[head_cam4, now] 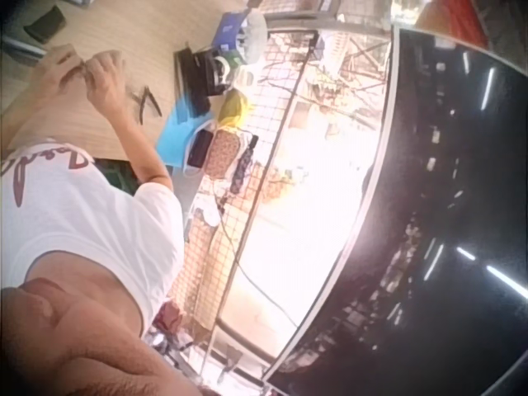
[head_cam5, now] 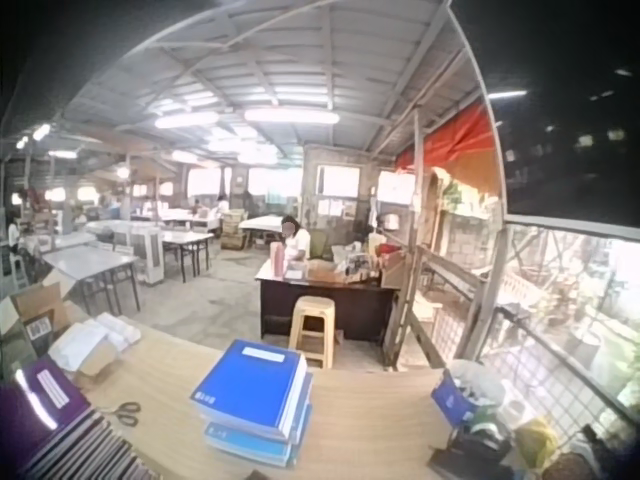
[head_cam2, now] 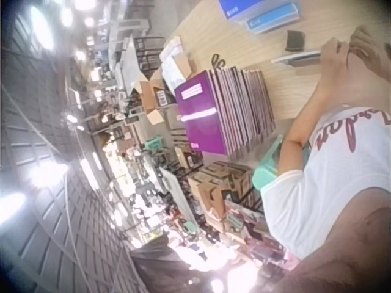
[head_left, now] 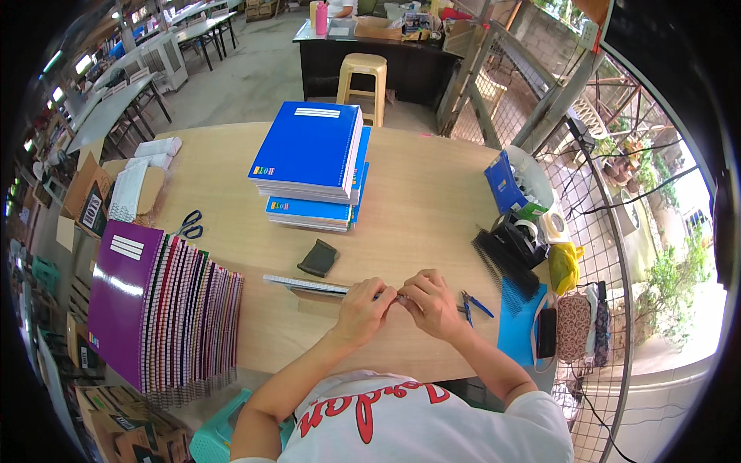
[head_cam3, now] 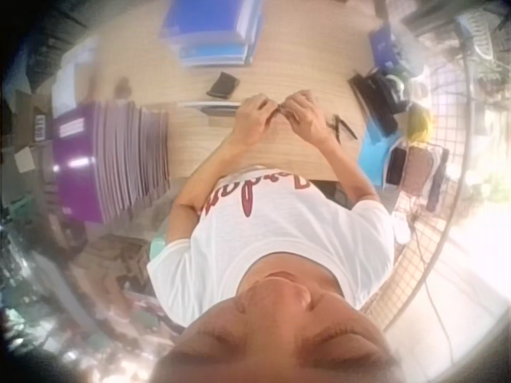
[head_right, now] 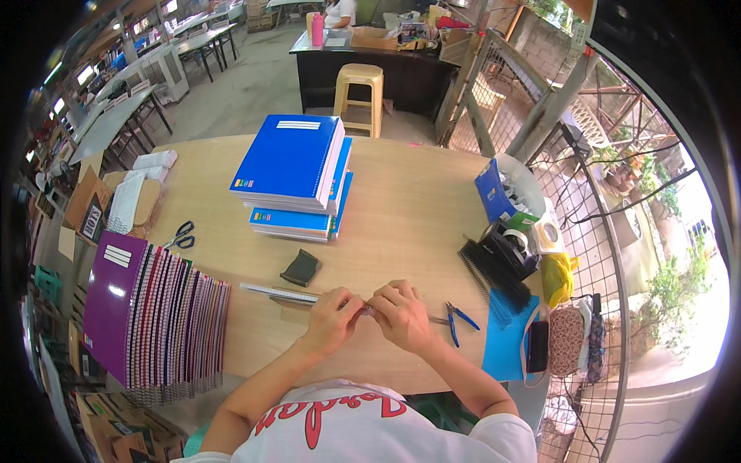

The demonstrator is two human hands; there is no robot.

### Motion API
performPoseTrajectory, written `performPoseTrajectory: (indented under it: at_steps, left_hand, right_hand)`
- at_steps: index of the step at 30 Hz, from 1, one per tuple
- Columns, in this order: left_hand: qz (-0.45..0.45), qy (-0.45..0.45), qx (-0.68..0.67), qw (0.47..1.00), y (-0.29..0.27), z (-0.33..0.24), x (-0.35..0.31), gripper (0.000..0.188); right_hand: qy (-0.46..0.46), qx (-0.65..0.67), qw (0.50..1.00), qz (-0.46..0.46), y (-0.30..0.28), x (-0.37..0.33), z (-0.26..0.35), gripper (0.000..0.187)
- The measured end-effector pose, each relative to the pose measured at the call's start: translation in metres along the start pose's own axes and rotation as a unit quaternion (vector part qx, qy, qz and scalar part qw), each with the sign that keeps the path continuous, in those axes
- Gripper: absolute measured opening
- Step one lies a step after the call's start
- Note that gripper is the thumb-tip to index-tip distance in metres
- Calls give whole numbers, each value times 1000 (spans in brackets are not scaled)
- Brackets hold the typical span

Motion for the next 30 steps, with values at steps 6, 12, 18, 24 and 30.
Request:
performPoseTrajectory:
  at_steps: [6,12,18,24,30]
  left_hand:
    - [31,37,-10,999,-2,-18,-1,18]
    - [39,38,35,998,11,-14,0,21]
    - [77,41,61,994,20,-10,-1,19]
    - [38,20,85,995,-17,9,-18,19]
    - [92,61,39,993,-19,1,-14,18]
  right_hand:
    - [159,230,951,128,40,52,-63,57]
    - [26,46,938,343,229,130,-14,83]
    - [-62,24,936,344,251,127,-22,67]
    - [56,191,928,315,59,60,-90,47]
    - [-6,260,894,364,25,9,-42,44]
Point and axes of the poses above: each hand's wrist, its own x-axis towards the middle knuckle, its own y-axis out of the palm, z = x × y, the point moved 8 cm from there along x, towards the middle knuckle, and after that the axes turned 10 degrees about -x, right-handed, at the moved point
